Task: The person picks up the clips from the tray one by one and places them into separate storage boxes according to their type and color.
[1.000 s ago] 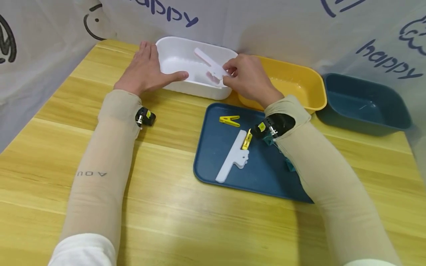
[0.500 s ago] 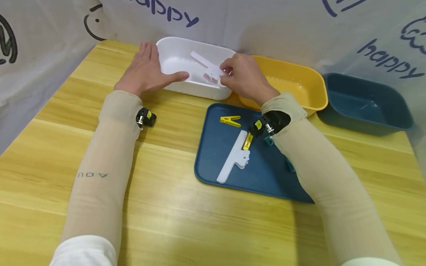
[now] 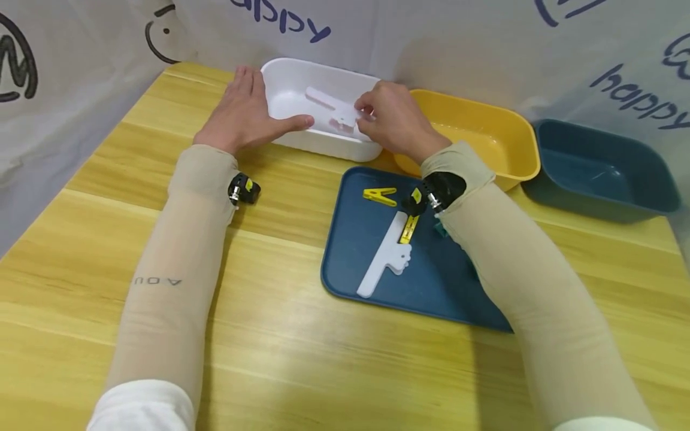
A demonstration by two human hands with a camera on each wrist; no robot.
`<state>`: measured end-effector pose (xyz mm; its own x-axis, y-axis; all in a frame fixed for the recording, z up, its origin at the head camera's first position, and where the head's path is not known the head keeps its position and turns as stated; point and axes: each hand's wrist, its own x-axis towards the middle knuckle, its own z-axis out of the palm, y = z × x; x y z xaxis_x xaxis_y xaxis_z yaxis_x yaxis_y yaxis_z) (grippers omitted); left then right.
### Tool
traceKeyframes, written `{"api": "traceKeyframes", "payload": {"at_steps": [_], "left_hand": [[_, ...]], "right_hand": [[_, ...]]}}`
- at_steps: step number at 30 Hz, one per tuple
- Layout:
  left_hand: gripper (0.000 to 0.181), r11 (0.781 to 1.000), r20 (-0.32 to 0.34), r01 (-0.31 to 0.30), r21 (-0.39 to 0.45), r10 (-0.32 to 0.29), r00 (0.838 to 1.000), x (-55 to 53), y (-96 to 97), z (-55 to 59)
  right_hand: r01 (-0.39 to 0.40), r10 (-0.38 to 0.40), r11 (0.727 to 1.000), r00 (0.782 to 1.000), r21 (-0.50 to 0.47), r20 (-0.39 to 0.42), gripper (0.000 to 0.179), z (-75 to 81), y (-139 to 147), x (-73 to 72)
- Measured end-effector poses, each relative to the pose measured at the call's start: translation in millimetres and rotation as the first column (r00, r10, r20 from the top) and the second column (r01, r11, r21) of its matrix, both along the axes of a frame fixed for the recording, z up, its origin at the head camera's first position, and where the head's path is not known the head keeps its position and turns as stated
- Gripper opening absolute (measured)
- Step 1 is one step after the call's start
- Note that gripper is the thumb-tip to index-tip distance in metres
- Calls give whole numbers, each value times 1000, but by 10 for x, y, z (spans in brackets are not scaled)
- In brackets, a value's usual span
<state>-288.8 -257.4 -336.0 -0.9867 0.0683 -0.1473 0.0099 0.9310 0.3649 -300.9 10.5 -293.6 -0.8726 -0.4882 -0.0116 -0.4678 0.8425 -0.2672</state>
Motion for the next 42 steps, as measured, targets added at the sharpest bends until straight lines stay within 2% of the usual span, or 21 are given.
{"api": "traceKeyframes", "payload": {"at_steps": [12,20,31,42], "left_hand": [[132,1000,-5,11,3,-11,1000,6,-12,2],[133,1000,-10,2,-7,-2,1000,17,-2,17],[132,1000,-15,-1,7,1,1000,29,11,7],[135,1000,-8,4,14,-4,1000,29,18,34]], "right_hand": [[-47,46,999,999,16,25,40,-32,-145,-62],[-50,51,999,997,-11,61,40,-79,-179,-129],[8,0,999,986,-49,169,44,-146,-200,-215],[72,-59,996,976,-53,210,45,-176,-224,-247]]}}
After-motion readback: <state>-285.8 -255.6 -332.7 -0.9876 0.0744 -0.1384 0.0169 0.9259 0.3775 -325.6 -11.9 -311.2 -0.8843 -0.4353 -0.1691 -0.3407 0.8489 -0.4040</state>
